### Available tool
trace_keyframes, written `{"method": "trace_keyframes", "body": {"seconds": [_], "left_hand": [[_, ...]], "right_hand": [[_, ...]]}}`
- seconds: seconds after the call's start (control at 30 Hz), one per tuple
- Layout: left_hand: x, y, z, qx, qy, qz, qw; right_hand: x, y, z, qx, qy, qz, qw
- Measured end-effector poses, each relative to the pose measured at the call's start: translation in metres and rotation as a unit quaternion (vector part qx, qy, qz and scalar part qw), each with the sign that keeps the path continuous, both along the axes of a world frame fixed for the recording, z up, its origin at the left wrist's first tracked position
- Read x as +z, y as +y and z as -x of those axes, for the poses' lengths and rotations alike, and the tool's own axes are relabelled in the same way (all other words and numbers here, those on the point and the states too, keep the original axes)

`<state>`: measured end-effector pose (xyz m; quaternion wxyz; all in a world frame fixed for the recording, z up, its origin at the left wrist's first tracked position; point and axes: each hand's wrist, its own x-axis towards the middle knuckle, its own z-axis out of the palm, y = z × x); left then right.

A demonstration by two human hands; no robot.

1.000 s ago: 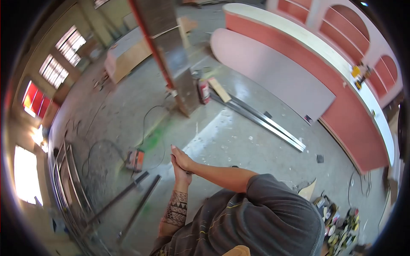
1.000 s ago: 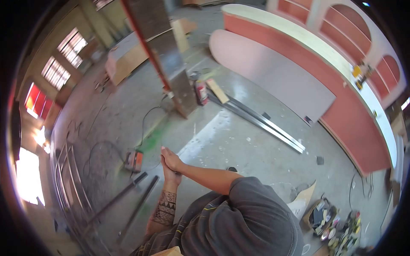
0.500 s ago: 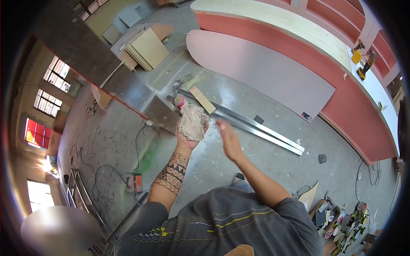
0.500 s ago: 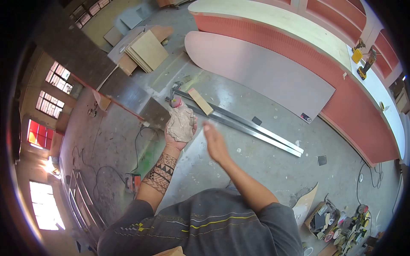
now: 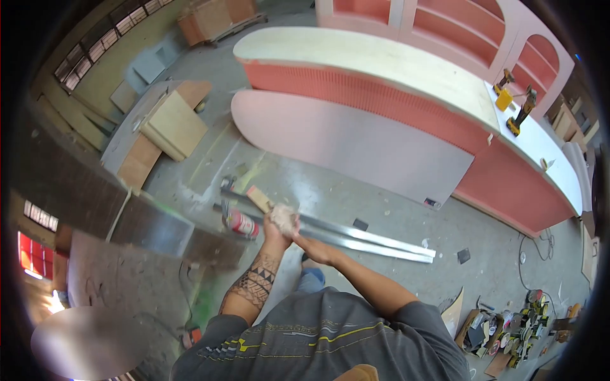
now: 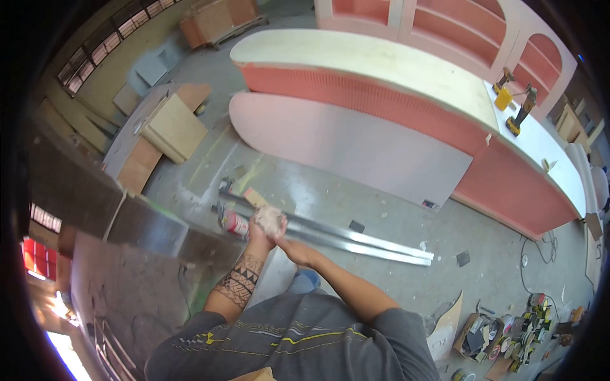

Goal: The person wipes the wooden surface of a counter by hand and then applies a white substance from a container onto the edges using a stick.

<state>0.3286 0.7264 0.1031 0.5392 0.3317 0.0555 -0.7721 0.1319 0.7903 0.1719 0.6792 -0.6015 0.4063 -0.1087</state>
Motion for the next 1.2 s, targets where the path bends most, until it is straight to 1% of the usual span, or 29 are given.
{"method": "trace_keyframes", "body": {"seconds": [0.03, 0.07, 0.1, 0.13, 0.17, 0.23, 0.27, 0.3, 0.33, 0.37, 0.4, 0.43, 0.47, 0.5, 0.53, 0.57, 0.6, 0.67, 0.73, 0.8, 0.83, 0.87, 0.9, 0.93, 1.0, 1.07, 1.13, 1.17, 1.2], "left_hand": [[-0.005, -0.021, -0.022, 0.025, -0.001, 0.020, 0.999], [-0.015, -0.037, -0.047, 0.051, 0.000, 0.040, 0.998], [-0.050, -0.055, -0.090, 0.048, -0.005, 0.038, 0.998], [-0.077, -0.071, -0.120, 0.046, -0.010, 0.032, 0.998], [-0.061, -0.078, -0.128, 0.069, -0.056, -0.011, 0.996], [-0.017, -0.087, -0.144, 0.106, -0.141, -0.081, 0.981], [-0.011, -0.092, -0.151, 0.122, -0.179, -0.109, 0.970], [-0.026, -0.098, -0.162, 0.117, -0.180, -0.107, 0.971], [-0.047, -0.106, -0.176, 0.116, -0.168, -0.116, 0.972], [-0.057, -0.119, -0.183, 0.114, -0.156, -0.126, 0.973], [-0.053, -0.135, -0.179, 0.107, -0.157, -0.125, 0.974], [-0.046, -0.145, -0.171, 0.086, -0.109, -0.097, 0.986], [-0.041, -0.157, -0.165, 0.065, -0.059, -0.071, 0.994], [-0.048, -0.174, -0.160, 0.042, -0.044, -0.048, 0.997], [-0.036, -0.192, -0.149, 0.040, -0.042, -0.049, 0.997], [-0.003, -0.216, -0.129, 0.003, -0.009, 0.011, 1.000], [0.030, -0.245, -0.110, -0.032, 0.024, 0.071, 0.997], [0.072, -0.307, -0.083, -0.085, 0.034, 0.173, 0.981], [0.107, -0.381, -0.058, -0.113, -0.005, 0.212, 0.971], [0.129, -0.457, -0.035, -0.132, -0.077, 0.241, 0.958], [0.144, -0.494, -0.019, -0.127, -0.081, 0.245, 0.958], [0.162, -0.530, 0.000, -0.146, -0.189, 0.307, 0.921], [0.181, -0.562, 0.019, -0.161, -0.298, 0.362, 0.869], [0.205, -0.583, 0.046, -0.157, -0.385, 0.440, 0.796], [0.197, -0.644, 0.094, -0.105, -0.506, 0.541, 0.664], [0.177, -0.705, 0.126, -0.172, -0.627, 0.542, 0.532], [0.178, -0.728, 0.167, -0.210, -0.717, 0.523, 0.409], [0.180, -0.735, 0.184, -0.224, -0.732, 0.512, 0.390], [0.179, -0.742, 0.201, -0.235, -0.746, 0.499, 0.374]], "right_hand": [[-0.002, -0.012, 0.007, -0.055, -0.084, -0.071, 0.992], [-0.010, -0.021, 0.018, -0.108, -0.167, -0.138, 0.970], [-0.030, -0.036, 0.041, -0.166, -0.070, -0.057, 0.982], [-0.046, -0.046, 0.071, -0.219, 0.030, 0.021, 0.975], [-0.040, -0.052, 0.102, -0.283, 0.139, 0.081, 0.946], [-0.083, -0.055, 0.174, -0.318, 0.401, 0.163, 0.843], [-0.111, -0.045, 0.214, -0.348, 0.454, 0.153, 0.806], [-0.127, -0.028, 0.242, -0.413, 0.477, 0.105, 0.769], [-0.147, -0.011, 0.274, -0.464, 0.459, 0.060, 0.756], [-0.172, 0.012, 0.299, -0.561, 0.364, 0.019, 0.743], [-0.203, 0.037, 0.326, -0.631, 0.289, -0.136, 0.707], [-0.152, 0.046, 0.299, -0.706, 0.215, -0.222, 0.637], [-0.161, 0.055, 0.302, -0.727, 0.199, -0.258, 0.604], [-0.178, 0.074, 0.306, -0.746, 0.183, -0.292, 0.571], [-0.181, 0.085, 0.302, -0.720, 0.216, -0.304, 0.585], [-0.180, 0.088, 0.299, -0.693, 0.247, -0.315, 0.600], [-0.177, 0.081, 0.296, -0.693, 0.248, -0.314, 0.600], [-0.175, 0.064, 0.280, -0.638, 0.284, -0.342, 0.629], [-0.178, 0.021, 0.270, -0.646, 0.261, -0.344, 0.629], [-0.184, -0.041, 0.273, -0.659, 0.225, -0.281, 0.660], [-0.179, -0.084, 0.278, -0.638, 0.212, -0.262, 0.692], [-0.190, -0.129, 0.288, -0.637, 0.213, -0.228, 0.705], [-0.202, -0.176, 0.296, -0.647, 0.207, -0.138, 0.721], [-0.219, -0.221, 0.304, -0.653, 0.194, -0.046, 0.731], [-0.201, -0.333, 0.314, -0.610, 0.341, 0.161, 0.697], [-0.111, -0.448, 0.285, -0.662, 0.274, 0.324, 0.617], [-0.043, -0.536, 0.276, -0.655, 0.211, 0.358, 0.631], [-0.025, -0.572, 0.274, -0.649, 0.208, 0.359, 0.637], [-0.009, -0.606, 0.275, -0.630, 0.188, 0.424, 0.622]]}}
